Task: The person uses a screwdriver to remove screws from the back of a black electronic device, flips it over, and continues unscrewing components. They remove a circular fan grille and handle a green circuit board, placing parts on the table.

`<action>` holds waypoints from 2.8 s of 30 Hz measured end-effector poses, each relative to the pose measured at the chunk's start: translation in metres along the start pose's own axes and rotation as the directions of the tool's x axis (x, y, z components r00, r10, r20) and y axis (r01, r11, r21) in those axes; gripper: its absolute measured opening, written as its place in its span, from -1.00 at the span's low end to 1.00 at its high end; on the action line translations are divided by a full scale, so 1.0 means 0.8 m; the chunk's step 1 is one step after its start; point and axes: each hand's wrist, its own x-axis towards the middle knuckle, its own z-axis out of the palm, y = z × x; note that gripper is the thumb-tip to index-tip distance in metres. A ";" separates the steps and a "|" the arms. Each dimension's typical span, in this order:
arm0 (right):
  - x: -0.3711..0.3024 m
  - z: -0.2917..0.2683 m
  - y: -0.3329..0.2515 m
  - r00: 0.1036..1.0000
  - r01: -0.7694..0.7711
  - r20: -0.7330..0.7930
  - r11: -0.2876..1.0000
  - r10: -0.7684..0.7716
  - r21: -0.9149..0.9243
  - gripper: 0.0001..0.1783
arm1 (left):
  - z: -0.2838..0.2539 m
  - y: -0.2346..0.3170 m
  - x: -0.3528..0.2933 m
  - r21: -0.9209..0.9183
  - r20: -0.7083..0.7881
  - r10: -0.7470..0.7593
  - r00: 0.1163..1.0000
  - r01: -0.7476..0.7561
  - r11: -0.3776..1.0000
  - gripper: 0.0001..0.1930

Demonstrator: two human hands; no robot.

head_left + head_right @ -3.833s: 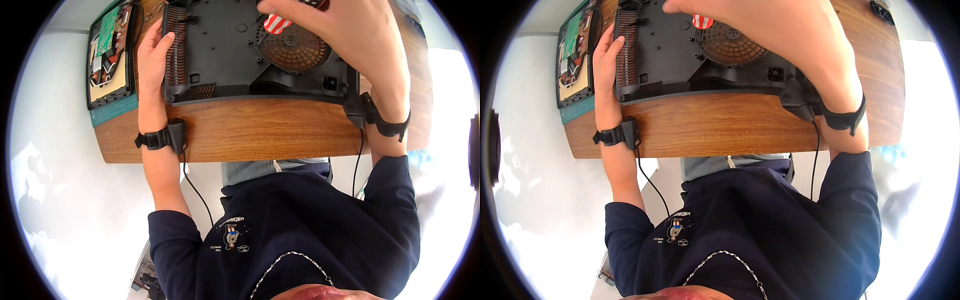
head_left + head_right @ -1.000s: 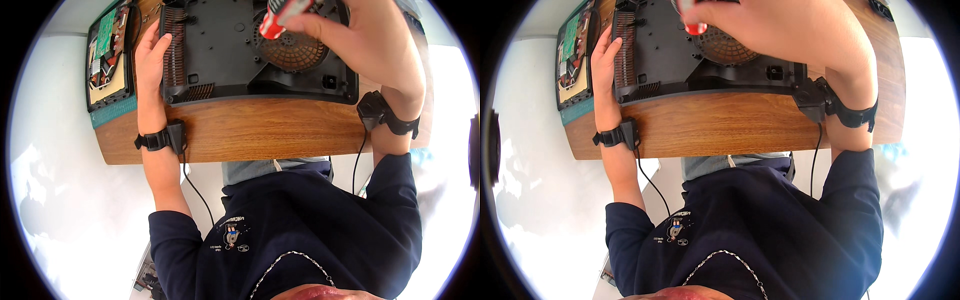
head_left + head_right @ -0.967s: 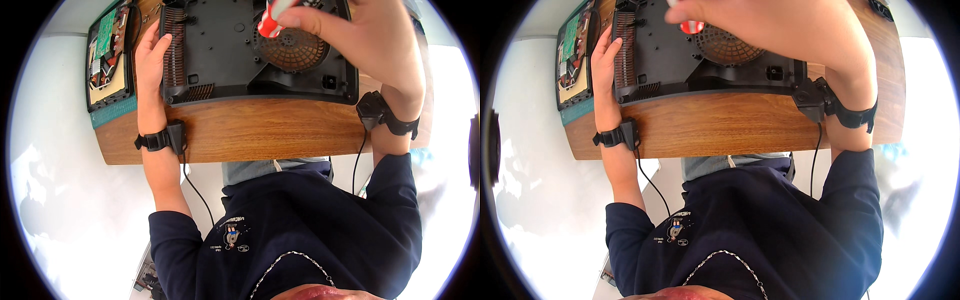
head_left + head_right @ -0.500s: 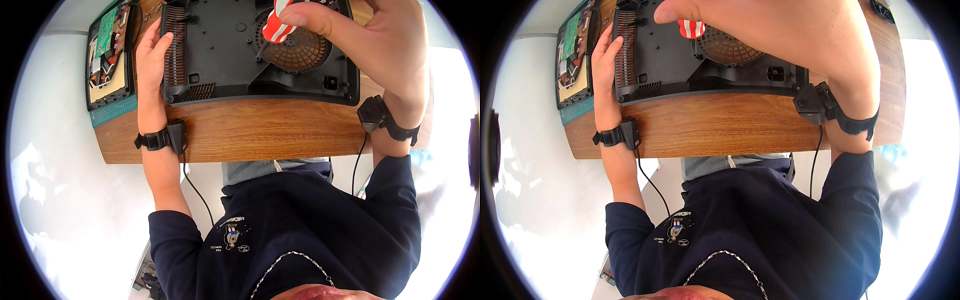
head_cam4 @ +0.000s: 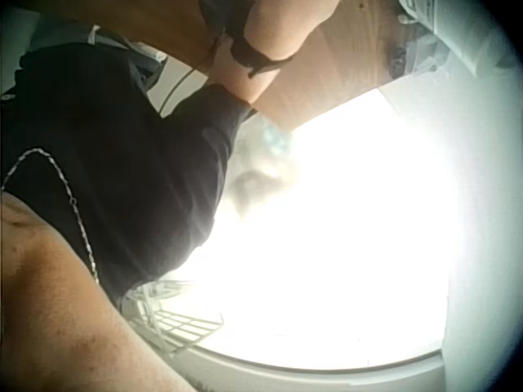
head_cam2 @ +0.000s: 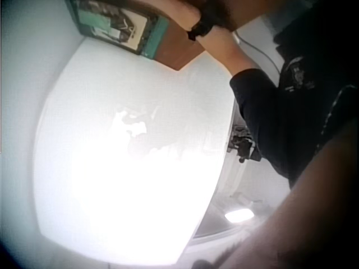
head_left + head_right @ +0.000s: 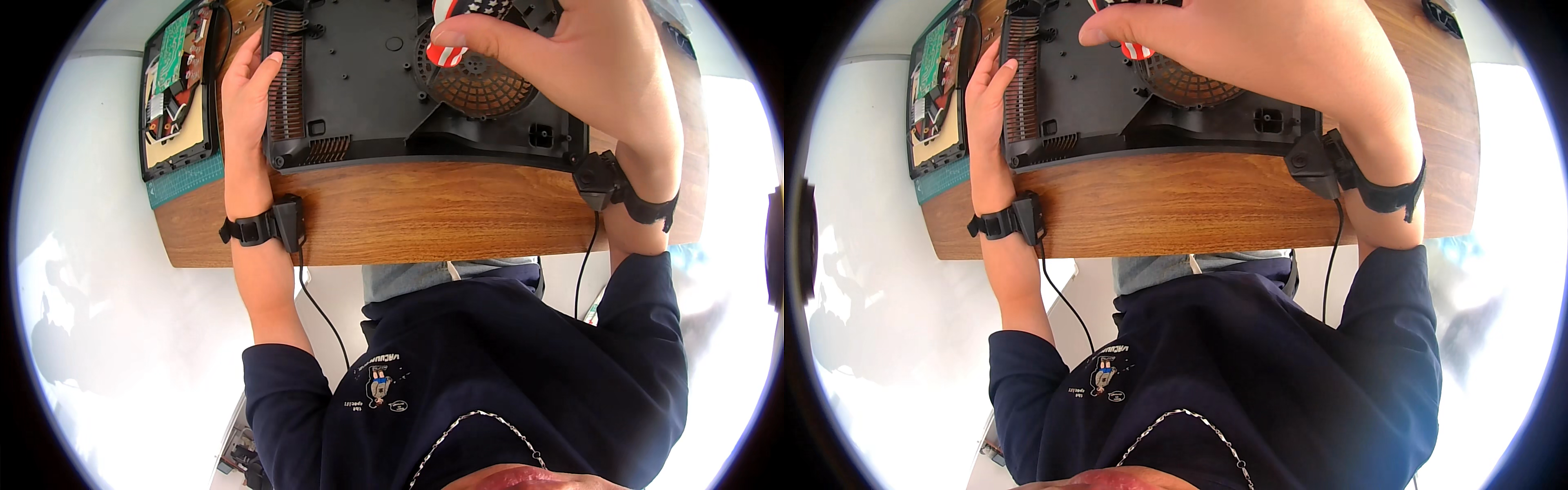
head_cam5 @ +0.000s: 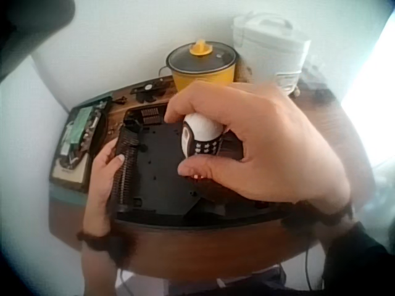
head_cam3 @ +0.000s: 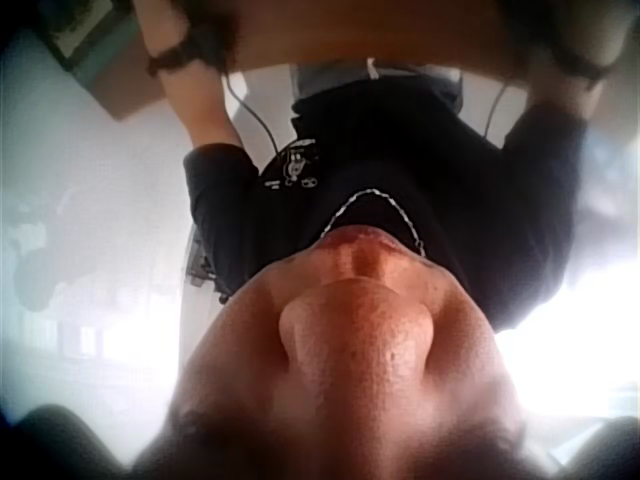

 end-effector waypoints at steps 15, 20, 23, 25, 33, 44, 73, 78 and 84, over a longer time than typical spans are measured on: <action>0.008 -0.011 -0.033 0.985 0.004 0.168 0.961 0.044 -0.275 -0.64 | -0.001 -0.002 0.002 -0.009 0.003 0.000 1.000 0.000 1.000 -0.51; 0.006 -0.002 -0.035 0.996 0.032 0.090 0.919 0.004 -0.393 -0.66 | 0.000 -0.003 0.005 0.003 -0.003 -0.002 1.000 0.002 1.000 -0.51; -0.005 0.010 -0.005 0.992 0.117 -0.024 0.980 -0.122 -0.162 -0.64 | -0.001 0.000 0.001 -0.006 -0.001 0.005 1.000 -0.005 1.000 -0.51; 0.003 -0.003 -0.015 0.995 0.069 0.078 0.994 -0.062 -0.082 -0.62 | 0.000 -0.003 0.005 0.005 0.009 0.007 1.000 -0.007 1.000 -0.52; 0.003 -0.001 -0.007 0.992 0.122 0.059 0.965 -0.111 -0.233 -0.56 | 0.001 0.004 0.000 0.038 -0.018 -0.013 1.000 0.013 0.999 -0.53; 0.013 0.009 0.011 0.911 0.293 -0.259 0.945 -0.322 -0.146 -0.66 | -0.005 -0.001 -0.003 0.040 -0.007 0.004 1.000 -0.004 0.999 -0.52; 0.012 0.028 0.023 0.877 0.314 -0.280 0.907 -0.391 -0.281 -0.85 | 0.000 -0.002 0.001 -0.018 0.003 0.012 1.000 -0.012 1.000 -0.51; 0.013 0.024 0.011 0.904 0.282 -0.260 0.930 -0.340 -0.238 -0.85 | 0.001 -0.002 0.002 -0.018 -0.004 0.008 1.000 -0.008 1.000 -0.52; 0.008 0.030 0.017 0.897 0.303 -0.234 0.906 -0.376 -0.295 -0.85 | -0.001 -0.002 0.002 -0.029 -0.014 -0.007 1.000 0.006 1.000 -0.52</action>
